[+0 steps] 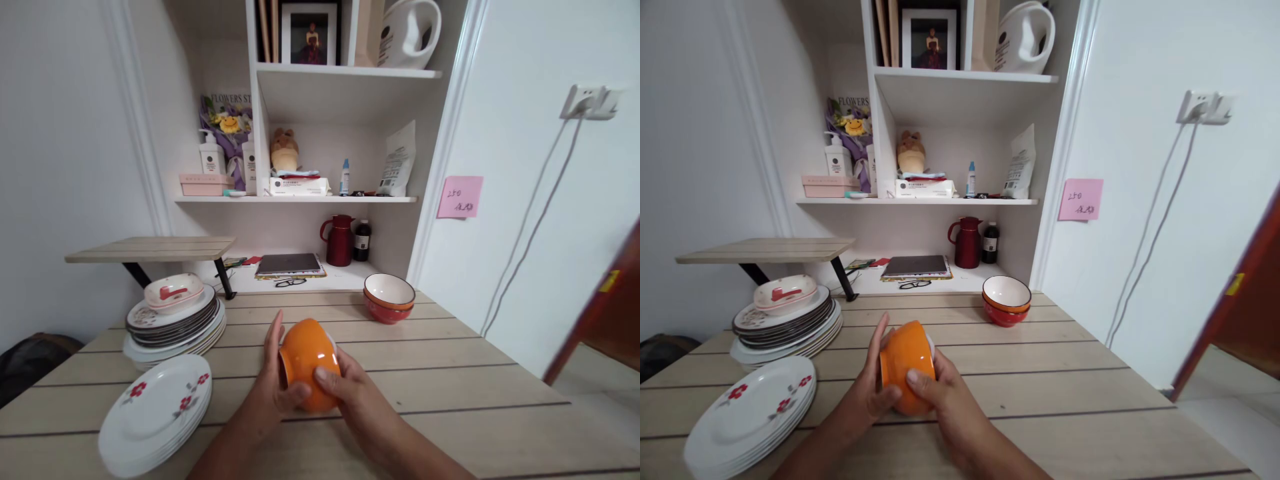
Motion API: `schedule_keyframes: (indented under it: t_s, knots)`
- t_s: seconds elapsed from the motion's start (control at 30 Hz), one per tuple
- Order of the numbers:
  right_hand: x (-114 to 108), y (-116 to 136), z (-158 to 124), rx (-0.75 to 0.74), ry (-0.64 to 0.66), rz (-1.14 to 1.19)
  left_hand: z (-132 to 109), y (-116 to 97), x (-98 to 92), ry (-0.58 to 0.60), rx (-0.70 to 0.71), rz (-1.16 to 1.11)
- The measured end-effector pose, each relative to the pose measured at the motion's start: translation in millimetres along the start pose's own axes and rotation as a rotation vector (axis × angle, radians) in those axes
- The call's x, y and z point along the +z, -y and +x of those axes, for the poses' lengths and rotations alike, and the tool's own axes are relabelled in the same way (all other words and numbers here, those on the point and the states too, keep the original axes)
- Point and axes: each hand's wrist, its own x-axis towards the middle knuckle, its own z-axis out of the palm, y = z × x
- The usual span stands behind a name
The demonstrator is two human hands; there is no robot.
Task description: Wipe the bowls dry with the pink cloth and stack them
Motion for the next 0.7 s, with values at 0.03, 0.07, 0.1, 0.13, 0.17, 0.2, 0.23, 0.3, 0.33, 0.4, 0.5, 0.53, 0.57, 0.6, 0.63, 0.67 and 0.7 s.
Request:
schedule_keyframes:
  t_s: [0.03,0.07,0.1,0.13,0.17,0.2,0.23,0.3,0.33,0.4,0.5,0.53,0.57,0.6,0.63,0.67,0.7]
  knots:
    - [0.5,-0.7,-0.1,0.019,-0.029,0.051,-0.9,-0.1,0.6,-0.039,0.038,0.075]
    - [0.8,-1.1,-0.3,0.037,-0.066,0.097,-2.0,-0.6,1.3,-0.059,0.08,0.157]
    - [0.9,-1.3,-0.5,0.055,-0.105,0.134,-3.1,-1.2,2.1,-0.051,0.119,0.236]
    - [0.7,-1.2,-0.6,0.072,-0.14,0.161,-3.9,-1.6,2.8,-0.024,0.15,0.312]
    - [0.5,-0.7,-0.7,0.085,-0.168,0.174,-4.2,-1.5,3.4,0.009,0.171,0.381]
    - [0.3,0.1,-0.8,0.092,-0.182,0.174,-3.9,-1.0,4.1,0.029,0.183,0.44]
    - [0.1,1.2,-1.1,0.097,-0.179,0.163,-3.1,-0.1,5.0,0.03,0.191,0.477]
    - [0.1,3.8,-2.3,0.086,-0.121,0.109,-0.4,2.3,7.3,-0.019,0.196,0.427]
    - [0.3,5.1,-3.4,0.062,-0.068,0.062,0.8,3.2,8.8,-0.048,0.185,0.333]
    - [0.4,7.4,-6.3,-0.002,0.06,-0.078,1.7,3.0,11.9,-0.082,0.138,0.069]
    - [-0.6,9.3,-10.0,-0.072,0.236,-0.35,-3.1,-1.1,14.4,-0.074,0.014,-0.218]
    - [-1.6,9.6,-10.4,-0.086,0.279,-0.451,-6.1,-2.4,14.3,-0.063,-0.049,-0.276]
    - [-2.9,9.8,-10.1,-0.105,0.314,-0.563,-9.3,-3.1,13.6,-0.049,-0.128,-0.337]
    - [-4.4,9.9,-9.3,-0.131,0.349,-0.684,-12.3,-3.1,12.5,-0.029,-0.212,-0.402]
    - [-6.1,9.9,-8.0,-0.166,0.383,-0.806,-14.8,-2.5,10.9,-0.007,-0.289,-0.467]
    - [-7.7,9.9,-6.5,-0.201,0.419,-0.919,-16.8,-1.5,8.9,0.014,-0.35,-0.522]
    - [-9.2,9.9,-5.0,-0.231,0.459,-1.012,-18.1,-0.3,6.7,0.034,-0.388,-0.561]
